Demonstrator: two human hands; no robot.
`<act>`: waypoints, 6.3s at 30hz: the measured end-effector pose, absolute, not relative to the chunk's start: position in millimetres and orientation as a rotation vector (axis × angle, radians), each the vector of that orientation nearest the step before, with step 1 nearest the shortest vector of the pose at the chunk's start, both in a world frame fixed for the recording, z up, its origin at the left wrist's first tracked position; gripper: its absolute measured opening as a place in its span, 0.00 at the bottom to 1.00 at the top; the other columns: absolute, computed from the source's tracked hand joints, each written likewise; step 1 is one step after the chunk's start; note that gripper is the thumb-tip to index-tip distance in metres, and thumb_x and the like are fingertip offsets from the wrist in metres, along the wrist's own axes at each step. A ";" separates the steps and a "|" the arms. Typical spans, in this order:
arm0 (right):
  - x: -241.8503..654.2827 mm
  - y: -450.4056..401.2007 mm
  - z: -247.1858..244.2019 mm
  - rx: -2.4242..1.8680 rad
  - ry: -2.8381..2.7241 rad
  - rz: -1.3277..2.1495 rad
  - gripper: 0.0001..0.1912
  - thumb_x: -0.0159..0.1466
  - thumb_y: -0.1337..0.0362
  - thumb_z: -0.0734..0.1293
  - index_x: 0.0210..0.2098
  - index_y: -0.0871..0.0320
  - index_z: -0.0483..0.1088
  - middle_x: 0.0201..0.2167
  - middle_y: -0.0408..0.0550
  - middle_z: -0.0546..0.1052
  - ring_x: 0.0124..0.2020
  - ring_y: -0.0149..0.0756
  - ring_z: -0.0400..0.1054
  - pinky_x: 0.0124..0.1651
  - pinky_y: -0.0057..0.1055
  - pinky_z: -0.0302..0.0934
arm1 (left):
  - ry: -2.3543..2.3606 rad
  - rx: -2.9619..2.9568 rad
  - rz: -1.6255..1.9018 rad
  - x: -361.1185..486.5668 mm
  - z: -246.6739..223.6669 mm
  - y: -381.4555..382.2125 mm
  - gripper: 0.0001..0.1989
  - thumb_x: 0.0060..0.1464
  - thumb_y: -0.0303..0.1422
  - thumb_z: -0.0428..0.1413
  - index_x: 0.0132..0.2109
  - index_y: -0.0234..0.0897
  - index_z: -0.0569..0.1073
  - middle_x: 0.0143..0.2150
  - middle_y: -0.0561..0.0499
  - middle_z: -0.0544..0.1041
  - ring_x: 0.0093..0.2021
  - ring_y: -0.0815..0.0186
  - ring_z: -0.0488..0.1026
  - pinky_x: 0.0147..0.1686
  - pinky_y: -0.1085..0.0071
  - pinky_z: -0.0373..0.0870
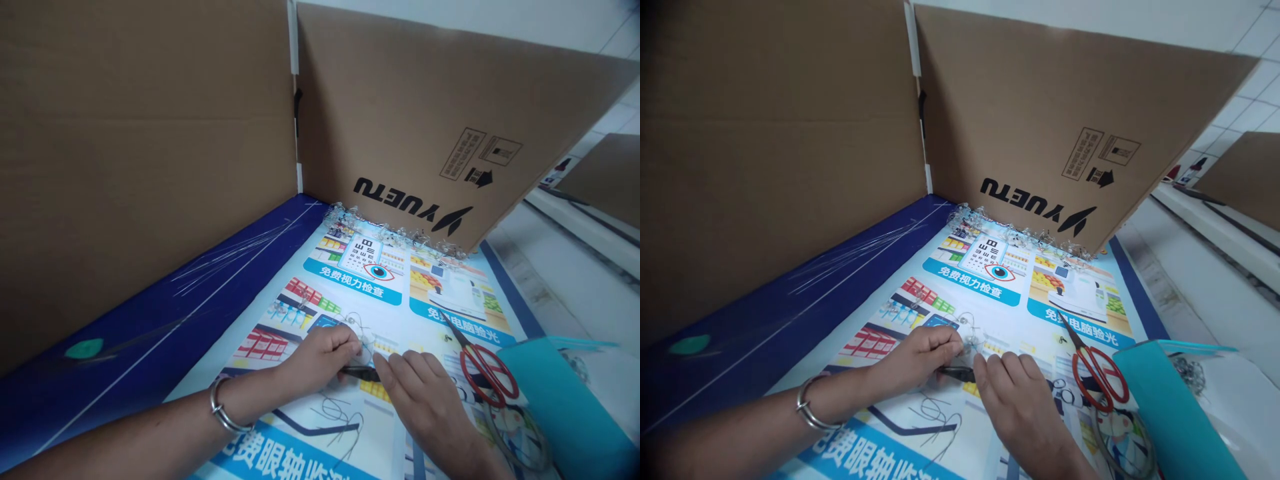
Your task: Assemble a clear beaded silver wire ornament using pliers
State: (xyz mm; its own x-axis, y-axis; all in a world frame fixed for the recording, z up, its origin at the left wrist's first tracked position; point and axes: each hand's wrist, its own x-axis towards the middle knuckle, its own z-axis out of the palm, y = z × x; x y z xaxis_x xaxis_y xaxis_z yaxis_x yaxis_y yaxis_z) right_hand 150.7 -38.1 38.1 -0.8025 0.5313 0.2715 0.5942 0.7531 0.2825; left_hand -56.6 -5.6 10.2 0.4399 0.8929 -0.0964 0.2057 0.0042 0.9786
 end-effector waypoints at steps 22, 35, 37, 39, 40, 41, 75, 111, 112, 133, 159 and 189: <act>150.3 -40.1 29.7 -0.985 -2.784 -0.504 0.18 0.62 0.73 0.57 0.52 0.66 0.62 0.35 0.53 0.70 0.35 0.41 0.58 0.36 0.39 0.51 | 0.962 1.374 0.712 -57.7 7.1 -6.7 0.14 0.57 0.40 0.46 0.30 0.34 0.66 0.17 0.58 0.64 0.13 0.77 0.58 0.12 0.83 0.51; 148.7 -40.8 30.9 -0.986 -2.787 -0.524 0.17 0.63 0.73 0.56 0.51 0.65 0.63 0.33 0.51 0.70 0.32 0.38 0.59 0.34 0.37 0.52 | 0.939 1.322 0.717 -57.7 7.4 -5.6 0.14 0.57 0.41 0.46 0.31 0.34 0.66 0.16 0.57 0.65 0.12 0.77 0.57 0.11 0.83 0.50; 148.3 -40.9 30.3 -0.994 -2.778 -0.534 0.17 0.63 0.73 0.57 0.51 0.65 0.63 0.32 0.50 0.69 0.32 0.38 0.58 0.34 0.37 0.52 | 0.946 1.330 0.709 -57.7 7.8 -5.2 0.14 0.57 0.40 0.46 0.31 0.34 0.66 0.16 0.58 0.66 0.12 0.77 0.57 0.11 0.83 0.50; 148.0 -41.6 30.3 -0.997 -2.775 -0.543 0.17 0.62 0.73 0.57 0.50 0.65 0.63 0.31 0.50 0.69 0.31 0.38 0.58 0.33 0.37 0.52 | 0.947 1.348 0.718 -57.7 8.9 -4.9 0.14 0.57 0.39 0.46 0.30 0.34 0.66 0.17 0.58 0.66 0.12 0.77 0.57 0.11 0.83 0.51; 147.9 -42.2 30.5 -1.000 -2.775 -0.544 0.17 0.62 0.73 0.57 0.50 0.65 0.64 0.30 0.49 0.69 0.31 0.38 0.58 0.33 0.37 0.52 | 0.943 1.360 0.732 -57.7 9.5 -4.9 0.13 0.57 0.39 0.47 0.30 0.34 0.66 0.17 0.58 0.66 0.13 0.77 0.57 0.12 0.83 0.51; 147.7 -42.9 30.6 -1.002 -2.776 -0.541 0.17 0.62 0.72 0.57 0.50 0.64 0.64 0.30 0.49 0.68 0.31 0.38 0.58 0.33 0.36 0.52 | 0.939 1.376 0.747 -57.7 10.1 -5.0 0.13 0.57 0.38 0.47 0.29 0.34 0.66 0.17 0.58 0.65 0.13 0.78 0.58 0.13 0.83 0.52; 139.2 -50.9 40.2 -1.469 -2.521 0.450 0.15 0.57 0.68 0.62 0.44 0.52 0.68 0.34 0.46 0.73 0.36 0.38 0.66 0.38 0.33 0.61 | 0.900 2.514 1.001 -65.6 4.9 -16.6 0.09 0.57 0.28 0.45 0.41 0.35 0.69 0.25 0.50 0.73 0.24 0.67 0.69 0.27 0.71 0.61; 141.9 -39.6 13.6 -1.436 -2.114 0.561 0.07 0.56 0.68 0.63 0.35 0.56 0.69 0.24 0.41 0.67 0.25 0.31 0.62 0.28 0.26 0.57 | 0.901 1.555 0.817 -56.6 9.5 -6.9 0.11 0.60 0.36 0.44 0.41 0.35 0.66 0.22 0.56 0.67 0.19 0.74 0.61 0.21 0.78 0.58; 141.8 -39.7 13.9 -1.446 -2.102 0.572 0.07 0.56 0.68 0.63 0.35 0.57 0.69 0.24 0.41 0.67 0.25 0.31 0.62 0.27 0.26 0.56 | 0.878 1.496 0.819 -55.8 9.2 -6.6 0.11 0.59 0.37 0.45 0.42 0.35 0.65 0.22 0.56 0.67 0.20 0.74 0.61 0.21 0.78 0.58; 143.4 -40.9 12.5 -1.505 -1.985 0.720 0.03 0.56 0.66 0.64 0.28 0.58 0.67 0.22 0.40 0.64 0.25 0.30 0.59 0.28 0.25 0.52 | 0.859 1.260 0.848 -49.5 7.9 -8.2 0.12 0.57 0.38 0.50 0.30 0.33 0.64 0.23 0.55 0.70 0.19 0.76 0.63 0.20 0.80 0.57; 142.0 -45.5 4.8 -1.469 -2.030 0.598 0.07 0.57 0.67 0.63 0.36 0.57 0.69 0.27 0.43 0.68 0.30 0.33 0.63 0.32 0.27 0.57 | 0.835 1.236 0.883 -49.6 8.9 -10.3 0.14 0.58 0.40 0.48 0.34 0.32 0.66 0.24 0.52 0.69 0.23 0.72 0.64 0.21 0.77 0.59; 141.9 -44.2 9.5 -1.385 -2.034 0.621 0.07 0.57 0.68 0.62 0.36 0.57 0.68 0.28 0.44 0.69 0.29 0.33 0.63 0.31 0.27 0.57 | 0.766 1.138 0.869 -43.9 6.7 -9.5 0.10 0.54 0.35 0.53 0.31 0.33 0.64 0.22 0.53 0.73 0.20 0.73 0.67 0.21 0.77 0.63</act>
State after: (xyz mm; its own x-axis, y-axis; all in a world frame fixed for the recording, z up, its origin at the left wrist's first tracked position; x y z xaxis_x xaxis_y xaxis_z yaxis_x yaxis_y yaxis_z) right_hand 141.9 -44.2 9.5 -0.2802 0.9363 0.2115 0.6585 0.3478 -0.6674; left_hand -43.9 -9.5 6.7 0.4642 0.8824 -0.0764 -0.1865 0.1817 0.9655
